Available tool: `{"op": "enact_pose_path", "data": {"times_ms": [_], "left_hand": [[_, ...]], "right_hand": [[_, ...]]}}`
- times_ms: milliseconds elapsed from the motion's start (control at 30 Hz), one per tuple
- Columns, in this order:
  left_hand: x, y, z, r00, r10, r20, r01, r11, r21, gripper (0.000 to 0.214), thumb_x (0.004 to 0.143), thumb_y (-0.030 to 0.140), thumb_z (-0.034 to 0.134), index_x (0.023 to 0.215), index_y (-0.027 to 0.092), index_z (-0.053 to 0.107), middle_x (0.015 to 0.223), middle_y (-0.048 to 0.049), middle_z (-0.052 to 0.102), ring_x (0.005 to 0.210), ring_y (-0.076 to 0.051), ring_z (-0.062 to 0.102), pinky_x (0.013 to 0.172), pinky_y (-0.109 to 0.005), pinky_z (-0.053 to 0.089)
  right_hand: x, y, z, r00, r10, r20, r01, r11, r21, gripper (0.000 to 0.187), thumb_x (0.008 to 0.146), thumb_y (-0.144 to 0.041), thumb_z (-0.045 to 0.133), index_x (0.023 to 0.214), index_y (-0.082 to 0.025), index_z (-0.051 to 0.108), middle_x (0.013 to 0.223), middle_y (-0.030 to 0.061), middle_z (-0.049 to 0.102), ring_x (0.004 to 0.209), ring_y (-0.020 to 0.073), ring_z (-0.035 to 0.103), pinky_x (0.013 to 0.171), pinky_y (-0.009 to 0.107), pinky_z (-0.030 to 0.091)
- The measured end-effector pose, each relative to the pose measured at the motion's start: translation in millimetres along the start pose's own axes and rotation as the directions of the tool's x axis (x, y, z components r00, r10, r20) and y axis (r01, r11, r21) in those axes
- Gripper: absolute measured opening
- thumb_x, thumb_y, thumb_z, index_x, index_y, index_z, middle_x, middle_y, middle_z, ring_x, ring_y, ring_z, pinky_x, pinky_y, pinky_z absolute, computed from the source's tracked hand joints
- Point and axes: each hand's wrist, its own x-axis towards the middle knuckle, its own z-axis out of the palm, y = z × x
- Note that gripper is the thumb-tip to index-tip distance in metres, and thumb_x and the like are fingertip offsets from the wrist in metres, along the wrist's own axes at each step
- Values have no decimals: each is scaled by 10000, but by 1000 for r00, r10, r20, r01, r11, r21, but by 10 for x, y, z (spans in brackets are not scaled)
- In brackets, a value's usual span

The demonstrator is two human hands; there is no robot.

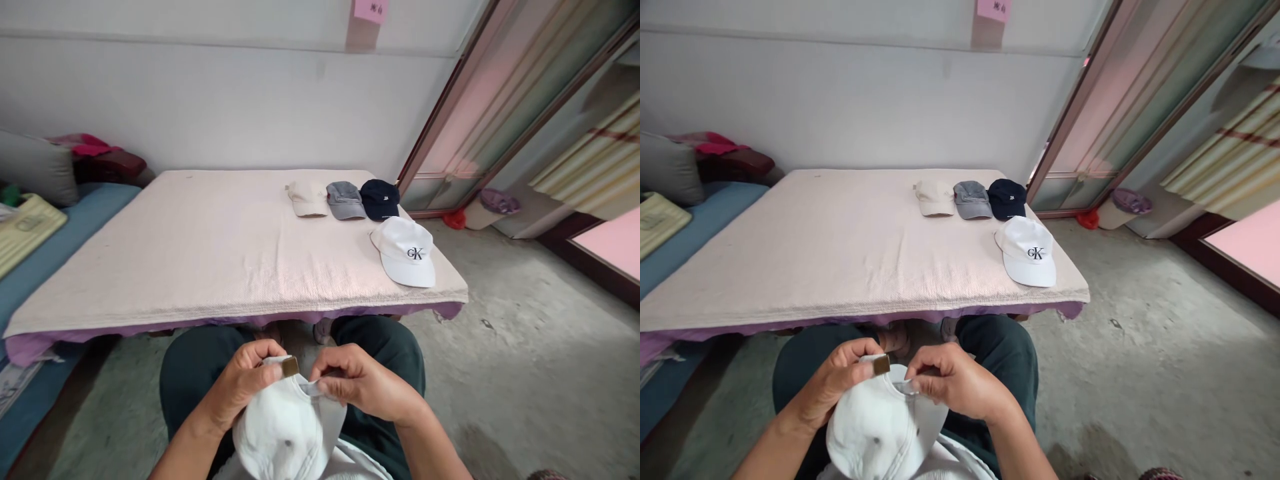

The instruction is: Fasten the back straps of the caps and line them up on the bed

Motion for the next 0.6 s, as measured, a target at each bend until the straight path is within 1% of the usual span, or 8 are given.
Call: {"op": "enact_pose_path", "data": {"times_ms": [67,133,167,233,300,433,600], "left_hand": [[2,-16,-3,1000,-7,-15,6,998,-65,214,678,314,781,778,157,676,632,5,618,516,-91,519,514,-201,391],[7,-36,-14,999,-20,-38,15,991,-134,213,668,300,788,783,159,678,630,-4,638,512,-102,538,512,-209,404],[10,-47,-20,999,-26,-47,17,986,-165,213,664,294,791,785,159,680,634,-12,651,516,-110,552,516,-215,414],[18,-69,-28,998,-32,-63,18,975,-220,212,657,285,794,785,159,683,653,-31,679,535,-127,583,532,-229,437],[29,-89,-27,997,-36,-67,17,964,-264,211,650,275,796,791,160,688,676,-45,701,554,-141,606,552,-242,458],[51,-121,-15,998,-44,-33,31,950,-310,207,658,271,791,796,151,695,693,-58,710,564,-148,617,563,-251,462],[72,-136,-18,999,-44,-11,39,947,-318,207,661,289,791,767,141,693,671,-51,693,551,-136,599,550,-239,442]], "right_hand": [[-3,24,-18,999,-9,-44,15,991,130,211,844,-358,650,816,-150,631,624,-25,511,514,76,442,497,198,355],[-2,46,-32,991,-54,-121,85,960,267,205,838,-348,660,801,-155,599,659,-4,576,512,80,485,503,203,377],[3,54,-36,983,-76,-166,128,937,326,201,832,-339,667,799,-158,587,678,5,601,502,76,484,492,199,371],[21,61,-34,966,-93,-242,188,893,408,200,816,-327,683,799,-158,576,680,4,609,472,58,430,454,181,323],[49,63,-13,957,-75,-282,197,879,434,210,799,-325,699,793,-150,582,638,-14,566,466,45,360,432,169,256],[114,77,69,966,-39,-257,147,897,417,267,771,-375,730,770,-147,592,555,-62,425,475,47,295,437,182,205],[161,112,132,977,-17,-212,104,909,404,312,746,-425,745,739,-151,595,523,-78,383,465,46,272,445,189,204]]}}
